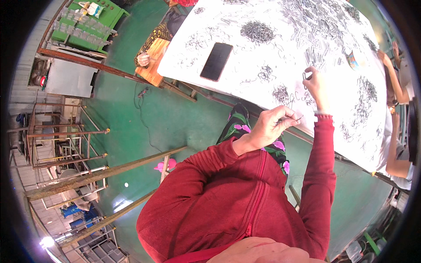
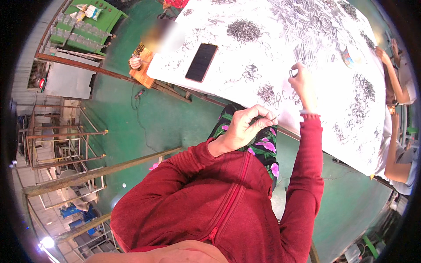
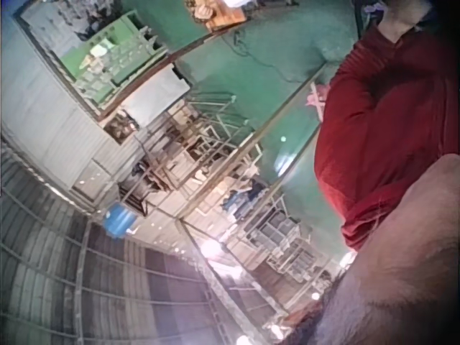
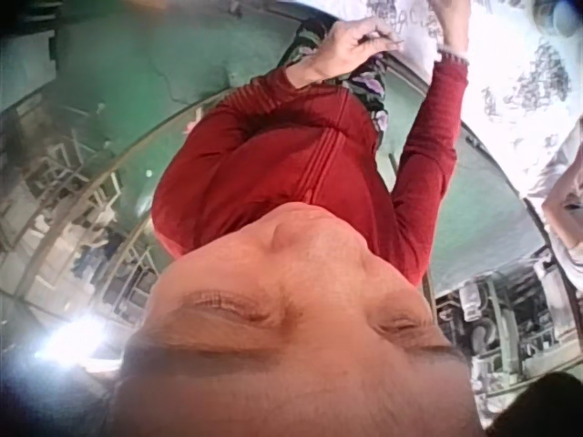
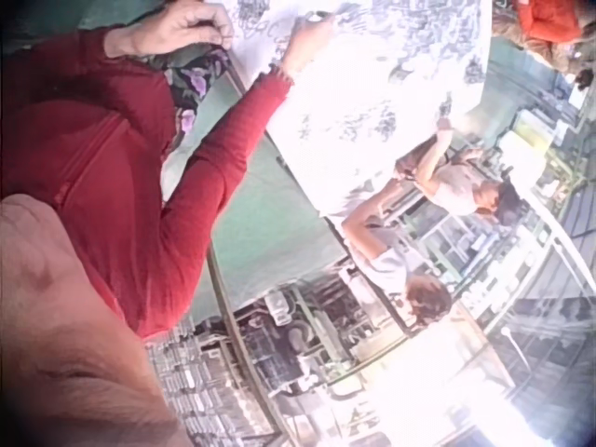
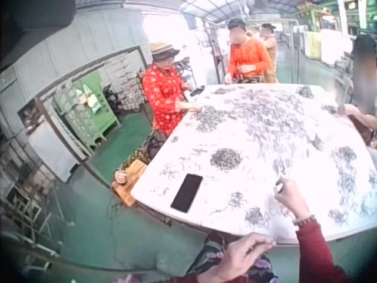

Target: The person repeatedly picks up small metal hooks and cylindrical metal pieces from a table, joins them by hand, and places the assembled units into a vertical rack. The person also occasionally moves loose parts on the table to access more items.

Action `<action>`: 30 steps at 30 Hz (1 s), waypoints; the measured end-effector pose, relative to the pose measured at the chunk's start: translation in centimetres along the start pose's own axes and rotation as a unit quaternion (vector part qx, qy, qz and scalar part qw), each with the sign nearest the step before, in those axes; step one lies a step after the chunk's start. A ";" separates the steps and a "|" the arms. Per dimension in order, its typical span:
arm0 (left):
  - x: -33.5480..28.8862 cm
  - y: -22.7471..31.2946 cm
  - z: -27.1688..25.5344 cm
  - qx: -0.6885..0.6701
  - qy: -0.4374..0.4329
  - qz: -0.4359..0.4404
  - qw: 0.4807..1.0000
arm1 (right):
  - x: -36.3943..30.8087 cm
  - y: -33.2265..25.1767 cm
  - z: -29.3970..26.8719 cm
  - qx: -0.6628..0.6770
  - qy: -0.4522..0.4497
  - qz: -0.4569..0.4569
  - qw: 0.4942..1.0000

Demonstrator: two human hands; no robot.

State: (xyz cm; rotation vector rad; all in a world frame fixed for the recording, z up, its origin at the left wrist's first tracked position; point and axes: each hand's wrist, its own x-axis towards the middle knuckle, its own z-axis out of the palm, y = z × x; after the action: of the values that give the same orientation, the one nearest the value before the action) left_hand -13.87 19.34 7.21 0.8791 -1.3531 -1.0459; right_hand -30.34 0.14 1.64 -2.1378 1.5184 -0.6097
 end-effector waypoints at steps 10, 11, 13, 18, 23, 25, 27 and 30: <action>0.5 -0.3 0.3 0.075 0.000 0.044 0.996 | -14.1 -11.1 -5.5 0.375 0.125 0.015 0.918; 0.6 -0.3 0.3 0.082 0.000 0.043 0.996 | -14.4 -11.3 -5.5 0.383 0.136 0.019 0.914; 0.6 -0.7 0.3 0.099 0.002 0.042 0.994 | -14.5 -11.6 -5.5 0.400 0.153 0.024 0.903; 0.2 -1.8 -0.3 0.097 0.007 0.047 0.994 | -14.3 -11.0 -4.3 0.464 0.178 -0.002 0.868; 1.2 -2.3 -2.4 0.121 0.035 0.033 0.991 | -14.3 -10.9 -4.4 0.509 0.175 0.012 0.843; 3.8 -4.2 -5.0 0.226 0.056 -0.028 0.972 | -14.6 -10.7 -4.5 0.506 0.180 0.020 0.843; 6.9 -7.8 -8.6 0.369 0.089 -0.001 0.925 | -14.9 -10.9 -4.9 0.505 0.172 0.024 0.846; 9.6 -11.6 -12.4 0.511 0.037 0.001 0.859 | -15.4 -10.7 -5.4 0.490 0.154 0.043 0.857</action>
State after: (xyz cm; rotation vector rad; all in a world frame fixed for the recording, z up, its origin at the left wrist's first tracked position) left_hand -3.00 5.50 -1.28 1.6555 -1.8450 -0.1918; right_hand -30.01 17.34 10.79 -1.2037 1.0429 -1.3766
